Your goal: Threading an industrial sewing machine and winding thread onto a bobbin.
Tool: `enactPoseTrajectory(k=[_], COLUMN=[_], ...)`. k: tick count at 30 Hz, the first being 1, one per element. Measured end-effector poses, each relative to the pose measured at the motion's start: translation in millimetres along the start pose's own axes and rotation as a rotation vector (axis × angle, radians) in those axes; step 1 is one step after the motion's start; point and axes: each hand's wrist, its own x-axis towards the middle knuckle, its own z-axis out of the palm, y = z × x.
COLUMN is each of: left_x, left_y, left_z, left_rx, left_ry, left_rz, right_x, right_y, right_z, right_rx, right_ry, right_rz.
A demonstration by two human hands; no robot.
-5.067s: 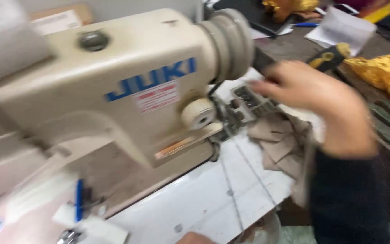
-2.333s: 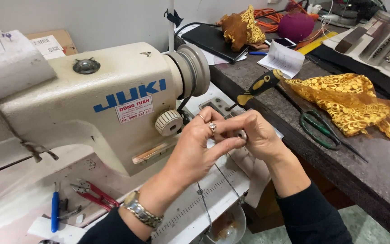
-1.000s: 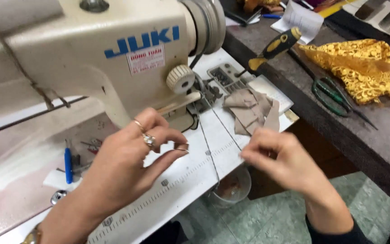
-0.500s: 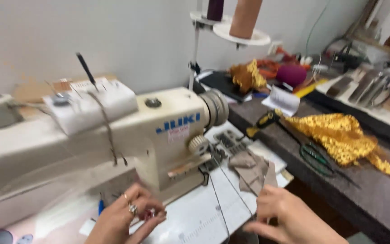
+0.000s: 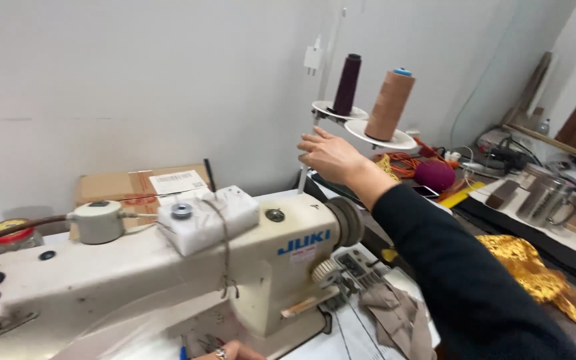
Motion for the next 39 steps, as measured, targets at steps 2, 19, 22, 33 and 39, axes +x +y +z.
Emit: enactPoseTrajectory(k=[2, 19, 22, 33, 39], left_x=[8.2, -39.9, -42.4, -143.6, -210.3], left_y=[-12.1, 10.6, -7.7, 35.0, 100.1], left_z=[3.0, 9.3, 0.4, -37.9, -59.4], left_rx=[0.054, -0.699, -0.734, -0.427, -0.126], left_ry=[0.027, 0.067, 0.017, 0.254, 0.640], left_rz=[0.045, -0.079, 0.097, 0.470, 0.726], right_x=[17.9, 34.1, 32.0, 20.1, 21.0], right_y=[9.8, -1.6, 5.0, -77.8, -115.8], right_z=[39.9, -45.3, -105.7, -352.5, -391.3], right_rx=[-0.043, 0.578, 0.612, 0.724, 0.749], right_ry=[-0.190, -0.160, 0.026, 0.096, 0.156], right_rz=[0.003, 0.514, 0.466, 0.155, -0.129])
